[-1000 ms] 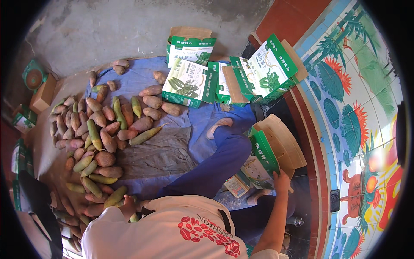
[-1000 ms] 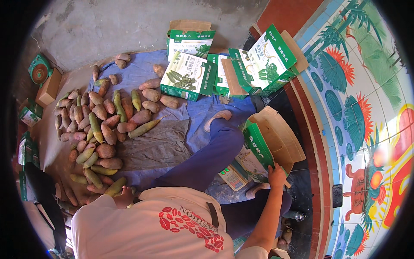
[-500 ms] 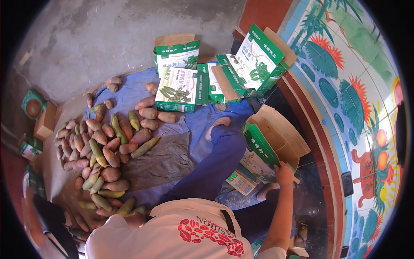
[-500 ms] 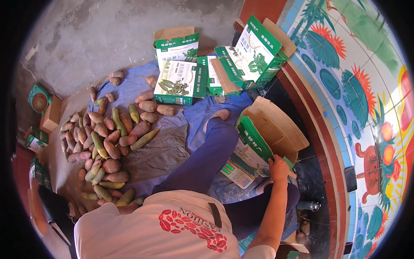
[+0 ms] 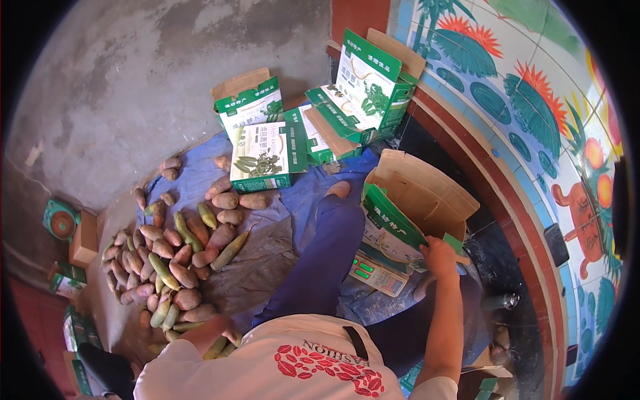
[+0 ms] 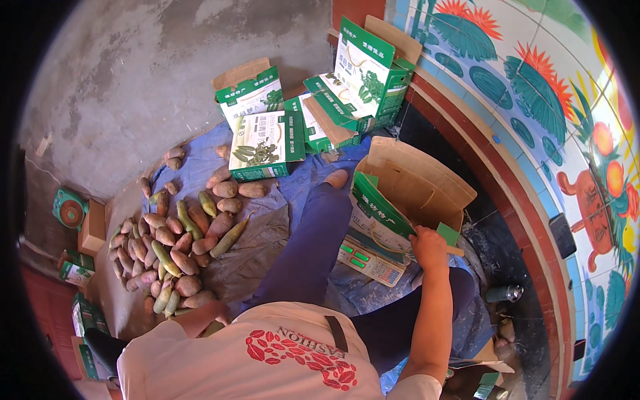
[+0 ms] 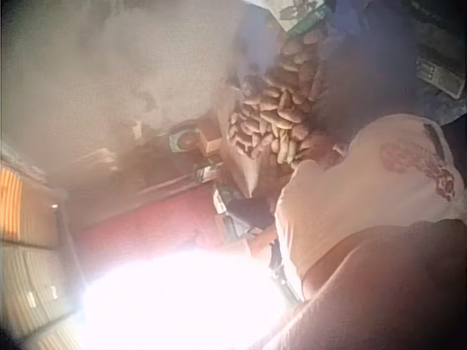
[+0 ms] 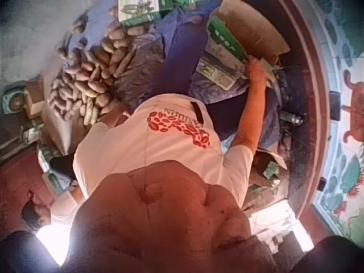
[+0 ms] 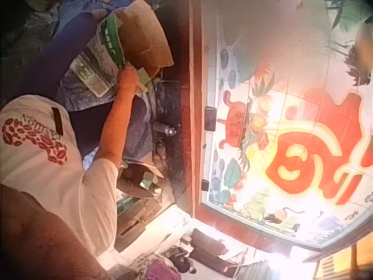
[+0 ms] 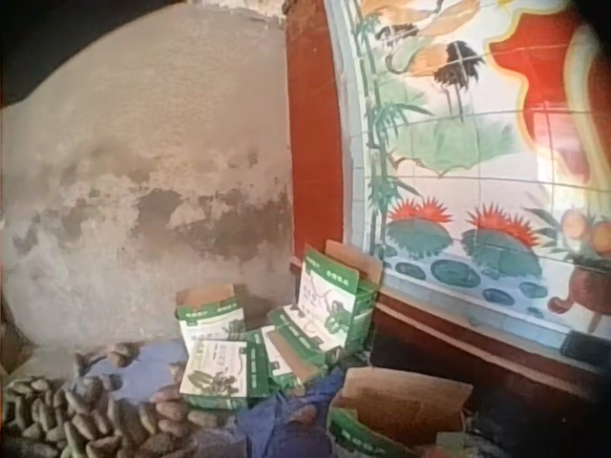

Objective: Picking up products from a pile on the floor, weighing them on a scale, and placing them into cardboard boxes.

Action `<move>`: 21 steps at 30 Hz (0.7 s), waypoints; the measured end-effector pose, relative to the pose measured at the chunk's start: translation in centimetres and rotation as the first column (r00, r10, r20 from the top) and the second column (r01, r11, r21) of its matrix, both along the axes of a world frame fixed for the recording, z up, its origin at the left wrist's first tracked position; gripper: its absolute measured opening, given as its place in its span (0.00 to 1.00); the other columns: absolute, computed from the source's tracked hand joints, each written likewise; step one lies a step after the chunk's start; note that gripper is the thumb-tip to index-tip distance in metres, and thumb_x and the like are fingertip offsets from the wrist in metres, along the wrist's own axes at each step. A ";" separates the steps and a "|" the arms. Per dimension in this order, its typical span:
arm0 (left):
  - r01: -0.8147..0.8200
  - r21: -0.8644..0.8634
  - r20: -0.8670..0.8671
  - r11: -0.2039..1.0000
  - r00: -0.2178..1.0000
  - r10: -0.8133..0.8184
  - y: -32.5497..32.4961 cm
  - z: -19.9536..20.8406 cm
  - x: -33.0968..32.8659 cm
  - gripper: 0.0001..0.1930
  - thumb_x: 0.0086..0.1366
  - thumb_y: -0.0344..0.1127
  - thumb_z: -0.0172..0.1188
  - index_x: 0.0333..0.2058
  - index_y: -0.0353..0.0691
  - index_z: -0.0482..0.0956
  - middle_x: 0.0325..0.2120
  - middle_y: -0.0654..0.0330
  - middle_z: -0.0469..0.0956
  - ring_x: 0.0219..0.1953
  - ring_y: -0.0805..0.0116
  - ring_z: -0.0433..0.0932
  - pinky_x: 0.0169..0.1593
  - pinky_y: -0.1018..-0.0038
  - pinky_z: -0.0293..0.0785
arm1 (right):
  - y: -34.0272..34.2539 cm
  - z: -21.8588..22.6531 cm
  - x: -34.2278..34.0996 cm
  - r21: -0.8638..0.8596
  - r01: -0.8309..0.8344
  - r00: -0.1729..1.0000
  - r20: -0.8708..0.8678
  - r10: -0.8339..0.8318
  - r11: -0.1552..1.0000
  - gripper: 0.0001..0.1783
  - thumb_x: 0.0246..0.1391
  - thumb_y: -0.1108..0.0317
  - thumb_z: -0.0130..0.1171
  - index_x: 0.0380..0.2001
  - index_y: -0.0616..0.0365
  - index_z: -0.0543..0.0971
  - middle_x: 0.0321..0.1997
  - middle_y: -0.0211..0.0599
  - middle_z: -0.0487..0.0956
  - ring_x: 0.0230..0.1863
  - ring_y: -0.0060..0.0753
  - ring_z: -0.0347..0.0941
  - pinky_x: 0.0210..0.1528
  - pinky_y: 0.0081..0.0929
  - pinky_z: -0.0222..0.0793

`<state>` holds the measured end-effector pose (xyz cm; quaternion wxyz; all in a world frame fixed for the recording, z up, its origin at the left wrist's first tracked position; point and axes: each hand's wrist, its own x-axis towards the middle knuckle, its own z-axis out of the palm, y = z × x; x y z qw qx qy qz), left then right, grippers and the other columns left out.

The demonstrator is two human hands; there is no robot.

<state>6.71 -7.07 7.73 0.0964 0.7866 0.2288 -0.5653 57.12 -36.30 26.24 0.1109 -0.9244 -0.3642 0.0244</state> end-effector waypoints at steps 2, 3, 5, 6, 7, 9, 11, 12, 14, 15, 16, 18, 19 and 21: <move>0.017 0.009 -0.014 1.000 1.000 -0.016 0.3 0.7 0.5 0.28 0.45 0.57 0.59 0.42 0.47 0.77 0.41 0.56 0.76 0.44 0.59 0.75 0.45 0.64 0.72 | 0.2 -0.1 0.0 -0.002 0.009 1.000 -0.025 -0.009 1.000 0.13 0.45 0.62 0.57 0.34 0.57 0.76 0.33 0.45 0.77 0.36 0.49 0.73 0.39 0.40 0.68; 0.033 0.014 -0.018 0.999 0.999 -0.033 0.3 1.4 0.9 0.28 0.45 0.57 0.59 0.42 0.47 0.77 0.41 0.56 0.76 0.45 0.59 0.75 0.45 0.64 0.72 | -0.1 -0.2 0.0 0.000 -0.012 1.000 -0.026 0.012 1.000 0.13 0.45 0.62 0.57 0.34 0.57 0.76 0.32 0.44 0.77 0.37 0.48 0.73 0.39 0.40 0.68; -0.048 0.107 0.009 0.993 0.999 0.047 1.1 2.4 3.1 0.30 0.43 0.60 0.60 0.42 0.46 0.77 0.40 0.56 0.77 0.44 0.59 0.75 0.45 0.64 0.72 | -0.3 -0.3 0.1 0.007 -0.023 0.999 -0.030 0.023 1.000 0.13 0.45 0.62 0.57 0.34 0.57 0.76 0.32 0.44 0.77 0.37 0.48 0.73 0.40 0.40 0.68; -0.136 0.190 0.050 0.972 0.990 0.128 1.5 2.9 4.6 0.33 0.41 0.62 0.61 0.41 0.44 0.78 0.39 0.56 0.77 0.44 0.59 0.76 0.45 0.65 0.72 | -0.8 -0.3 0.0 -0.001 -0.025 0.999 -0.027 0.025 1.000 0.13 0.45 0.62 0.57 0.34 0.57 0.76 0.32 0.44 0.77 0.38 0.47 0.73 0.40 0.40 0.67; -0.125 0.194 0.046 0.973 0.992 0.119 1.8 3.4 5.6 0.33 0.41 0.62 0.61 0.41 0.44 0.78 0.39 0.56 0.77 0.44 0.59 0.76 0.45 0.65 0.72 | -0.8 -0.3 0.0 -0.011 -0.039 0.999 -0.026 0.039 0.999 0.13 0.46 0.62 0.56 0.34 0.57 0.76 0.32 0.43 0.77 0.38 0.47 0.73 0.41 0.40 0.67; -0.337 0.320 0.266 0.885 0.929 0.258 2.4 4.3 7.3 0.33 0.41 0.62 0.62 0.40 0.41 0.78 0.38 0.55 0.78 0.42 0.59 0.76 0.43 0.67 0.73 | -0.7 -0.2 -0.1 -0.019 -0.035 0.999 -0.032 0.034 0.999 0.13 0.46 0.63 0.56 0.34 0.57 0.76 0.32 0.43 0.77 0.38 0.46 0.73 0.41 0.39 0.67; -0.402 0.329 0.332 0.855 0.896 0.294 3.8 4.6 8.6 0.33 0.42 0.62 0.61 0.39 0.40 0.77 0.38 0.55 0.78 0.42 0.59 0.77 0.43 0.67 0.73 | -0.6 0.0 -0.3 -0.027 -0.032 0.999 -0.036 0.031 0.999 0.12 0.46 0.63 0.56 0.34 0.57 0.76 0.32 0.43 0.77 0.39 0.46 0.72 0.41 0.39 0.67; -0.472 0.328 0.400 0.818 0.854 0.333 4.4 5.2 9.5 0.33 0.42 0.62 0.61 0.39 0.39 0.77 0.37 0.54 0.78 0.41 0.59 0.77 0.43 0.67 0.73 | -0.5 0.1 -0.4 -0.040 -0.037 0.999 -0.039 0.035 0.999 0.12 0.46 0.63 0.56 0.34 0.57 0.75 0.33 0.43 0.77 0.39 0.46 0.72 0.41 0.39 0.67; -0.512 0.345 0.511 0.787 0.805 0.300 4.9 6.5 11.3 0.32 0.43 0.62 0.61 0.39 0.39 0.77 0.37 0.53 0.78 0.41 0.58 0.77 0.42 0.66 0.73 | -0.6 0.4 -0.6 -0.048 -0.032 0.999 -0.044 0.030 0.998 0.12 0.46 0.63 0.56 0.34 0.57 0.75 0.33 0.43 0.77 0.39 0.46 0.72 0.41 0.38 0.67; -0.564 0.352 0.616 0.747 0.741 0.269 5.0 7.6 12.1 0.32 0.44 0.61 0.60 0.39 0.39 0.77 0.36 0.52 0.78 0.41 0.57 0.77 0.42 0.65 0.73 | -0.5 0.6 -0.7 -0.044 -0.041 0.998 -0.042 0.039 0.998 0.12 0.46 0.63 0.56 0.34 0.58 0.75 0.33 0.43 0.77 0.38 0.46 0.72 0.41 0.38 0.67; -0.558 0.356 0.614 0.749 0.744 0.262 5.4 8.4 13.1 0.32 0.44 0.61 0.60 0.39 0.39 0.77 0.36 0.52 0.78 0.41 0.57 0.77 0.42 0.65 0.73 | -0.5 0.6 -0.8 -0.042 -0.045 0.998 -0.040 0.044 0.998 0.12 0.46 0.63 0.56 0.34 0.58 0.75 0.33 0.43 0.77 0.38 0.45 0.73 0.41 0.38 0.67; -0.638 0.253 0.798 0.728 0.563 0.216 6.2 10.1 15.3 0.30 0.45 0.59 0.61 0.36 0.38 0.76 0.34 0.48 0.77 0.39 0.53 0.76 0.40 0.62 0.72 | -0.6 0.2 -0.6 -0.043 -0.045 0.998 -0.035 0.043 0.998 0.12 0.46 0.63 0.56 0.33 0.58 0.75 0.32 0.43 0.77 0.38 0.45 0.73 0.41 0.38 0.67; -0.634 0.256 0.797 0.730 0.566 0.211 6.6 10.9 16.5 0.30 0.45 0.59 0.61 0.36 0.38 0.76 0.34 0.48 0.77 0.39 0.53 0.76 0.40 0.62 0.72 | -0.7 0.1 -0.5 -0.052 -0.049 0.998 -0.028 0.048 0.997 0.12 0.46 0.63 0.56 0.33 0.58 0.75 0.32 0.43 0.77 0.38 0.45 0.73 0.41 0.38 0.67; -0.655 0.139 0.933 0.743 0.337 0.123 7.2 12.5 19.1 0.27 0.44 0.56 0.63 0.34 0.37 0.74 0.31 0.46 0.77 0.36 0.49 0.76 0.38 0.59 0.71 | -0.6 0.2 -0.6 -0.045 -0.046 0.999 -0.024 0.045 0.998 0.12 0.46 0.63 0.56 0.32 0.58 0.75 0.32 0.43 0.77 0.38 0.45 0.73 0.41 0.38 0.67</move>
